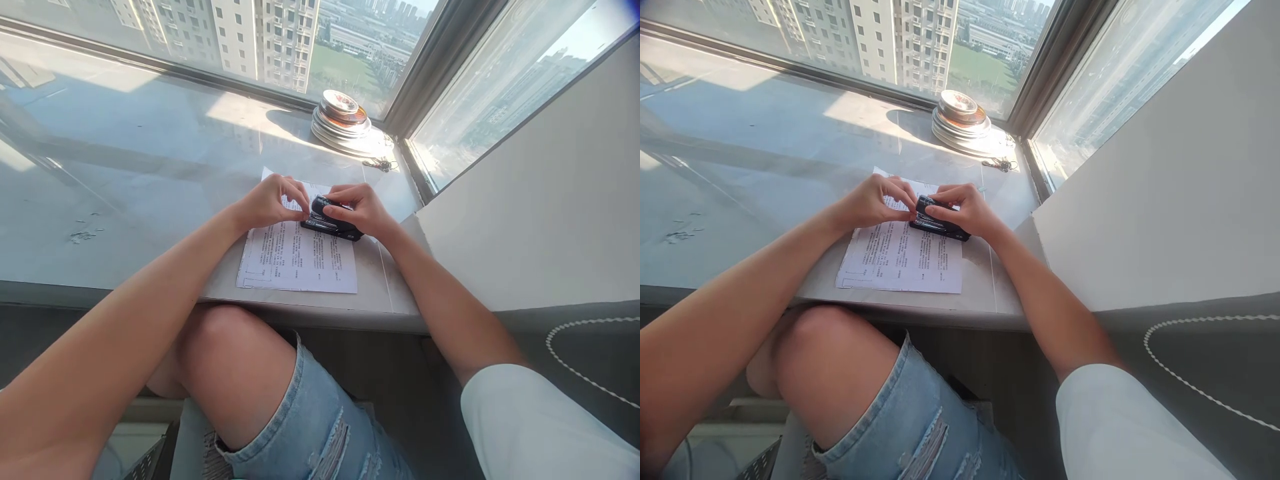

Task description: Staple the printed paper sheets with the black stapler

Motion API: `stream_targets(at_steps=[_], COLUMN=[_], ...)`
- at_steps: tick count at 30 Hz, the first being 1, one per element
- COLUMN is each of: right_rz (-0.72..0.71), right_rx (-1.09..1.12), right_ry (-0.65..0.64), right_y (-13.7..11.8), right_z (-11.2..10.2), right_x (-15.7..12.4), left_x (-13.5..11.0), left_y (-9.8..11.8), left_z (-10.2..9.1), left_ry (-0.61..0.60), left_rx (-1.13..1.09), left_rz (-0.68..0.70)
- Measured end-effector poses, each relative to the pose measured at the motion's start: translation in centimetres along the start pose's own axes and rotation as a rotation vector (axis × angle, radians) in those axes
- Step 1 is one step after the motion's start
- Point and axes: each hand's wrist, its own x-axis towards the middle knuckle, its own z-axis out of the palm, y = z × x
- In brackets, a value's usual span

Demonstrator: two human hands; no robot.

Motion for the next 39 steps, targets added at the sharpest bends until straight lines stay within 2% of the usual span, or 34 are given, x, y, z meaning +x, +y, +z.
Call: stream_targets(at_steps=[13, 16, 19, 22, 26, 30, 34, 39], right_rz=[0.038, 0.065, 0.111, 0.150, 0.232, 0.284, 0.354, 0.400], right_rx=[-0.031, -0.058, -0.079, -0.046, 0.005, -0.021, -0.097, -0.142], right_ry=[0.000, -0.019, 0.000, 0.007, 0.013, 0.031, 0.068, 0.110], right_y=[-0.6, -0.8, -0.9, -0.8, -0.7, -0.4, 0.5, 1.7], right_z=[-0.2, -0.6, -1.0, -1.2, -1.8, -3.2, -4.5, -5.5], right_x=[0.0, -0.1, -0.3, -0.5, -0.7, -1.1, -1.5, -1.7], left_x=[0.1, 0.0, 0.0, 0.0, 0.0, -0.1, -0.5, -1.0], left_y=[0.0, -0.6, -1.4, -1.8, -2.2, -2.6, -2.6, -2.3], left_z=[-0.3, -0.3, -0.2, 0.0, -0.4, -1.5, -2.5, -3.5], left_ry=[-0.048, 0.045, 0.101, 0.006, -0.046, 0.027, 0.174, 0.342], left_rx=[0.126, 0.272, 0.497, 0.648, 0.693, 0.672, 0.631, 0.528], left_rz=[-0.001, -0.078, -0.223, -0.362, -0.426, -0.508, -0.569, -0.576])
